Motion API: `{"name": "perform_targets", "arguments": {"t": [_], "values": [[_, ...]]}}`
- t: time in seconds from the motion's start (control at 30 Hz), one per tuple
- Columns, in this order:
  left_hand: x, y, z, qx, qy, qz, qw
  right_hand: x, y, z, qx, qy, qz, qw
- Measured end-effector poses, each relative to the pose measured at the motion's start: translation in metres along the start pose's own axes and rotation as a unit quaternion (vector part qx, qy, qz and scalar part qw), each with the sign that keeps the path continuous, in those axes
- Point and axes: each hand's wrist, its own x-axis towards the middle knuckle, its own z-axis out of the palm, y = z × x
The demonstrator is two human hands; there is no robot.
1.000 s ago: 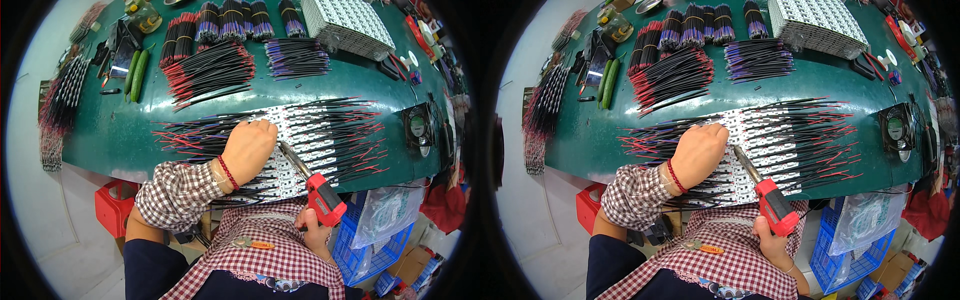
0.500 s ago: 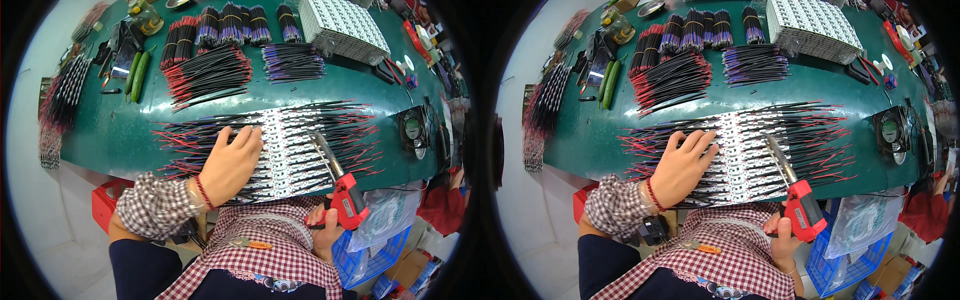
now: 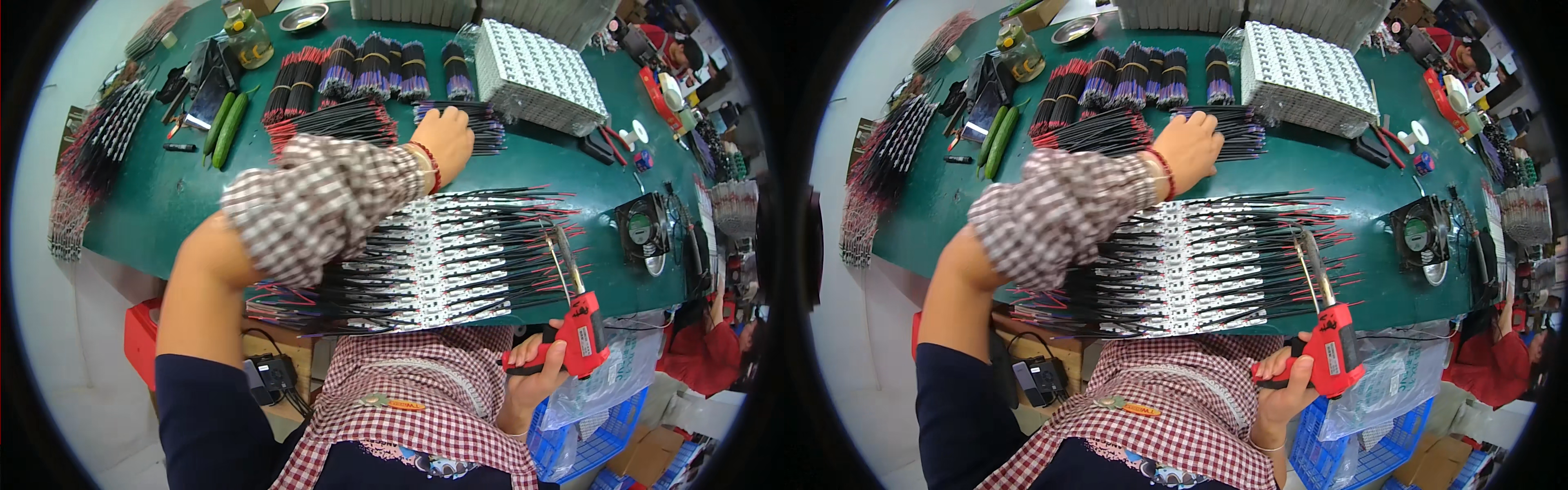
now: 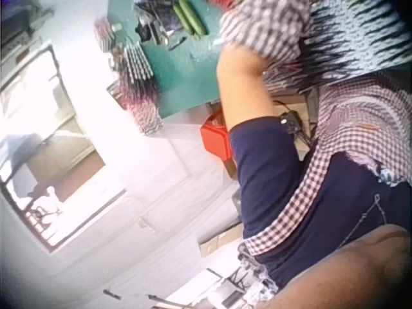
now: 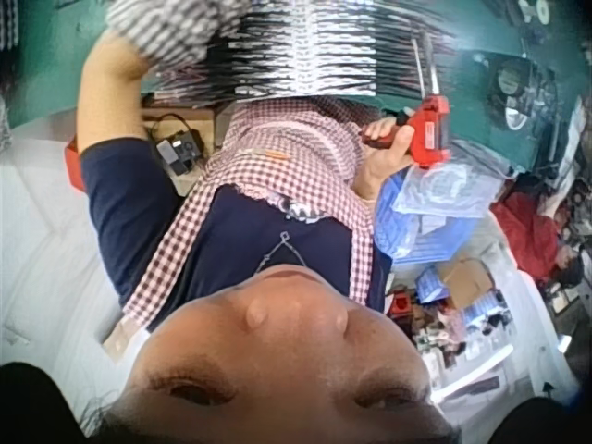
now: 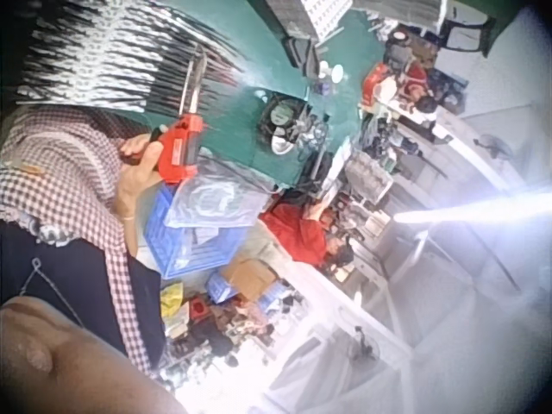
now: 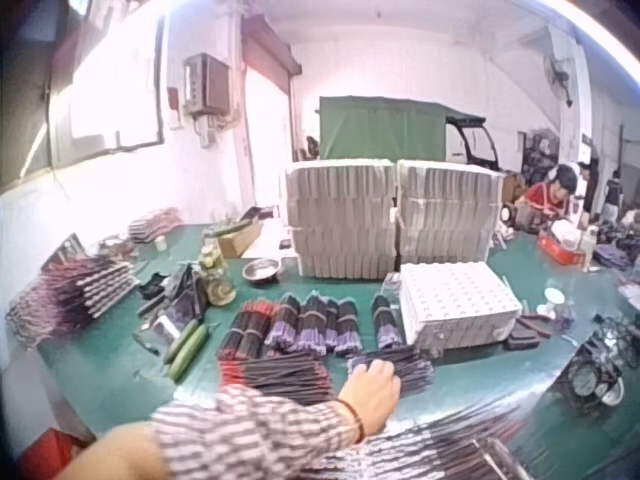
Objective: The person aligns wires onto circuit boards by hand and solders them using a handheld soldering tool.
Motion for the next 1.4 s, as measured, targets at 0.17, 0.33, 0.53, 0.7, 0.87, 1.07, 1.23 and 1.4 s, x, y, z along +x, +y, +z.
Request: {"name": "perform_targets", "arguments": {"t": [0.17, 0.33, 0.53, 0.7, 0.87, 1.07, 1.23, 1.4], "values": [[0.029, 0.012, 0.053, -0.031, 0.081, -0.026, 0.996, -0.007, -0.007, -0.01, -0.005, -0.012, -0.028, 1.0], [0.03, 0.019, 0.061, -0.067, 0.133, -0.039, 0.988, -0.004, -0.001, -0.023, -0.004, 0.019, 0.001, 1.0], [0.04, 0.022, 0.067, -0.105, 0.046, -0.022, 0.993, -0.005, -0.003, -0.012, 0.0, 0.012, -0.005, 1.0], [0.037, 0.024, 0.061, -0.119, 0.046, 0.012, 0.992, -0.008, -0.002, -0.015, 0.004, 0.009, -0.012, 1.0], [0.03, 0.007, 0.073, -0.172, 0.084, 0.007, 0.982, -0.01, -0.001, -0.021, 0.002, 0.01, -0.001, 1.0], [0.017, -0.03, -0.008, -0.493, 0.148, -0.117, 0.849, -0.009, -0.001, -0.024, 0.016, 0.017, 0.0, 1.0], [-0.023, -0.014, 0.007, -0.679, 0.141, -0.117, 0.71, -0.005, 0.002, -0.019, 0.004, 0.015, 0.007, 1.0], [-0.031, -0.007, 0.002, -0.72, 0.152, -0.11, 0.668, -0.006, -0.001, -0.013, 0.006, -0.005, 0.011, 1.0]]}}
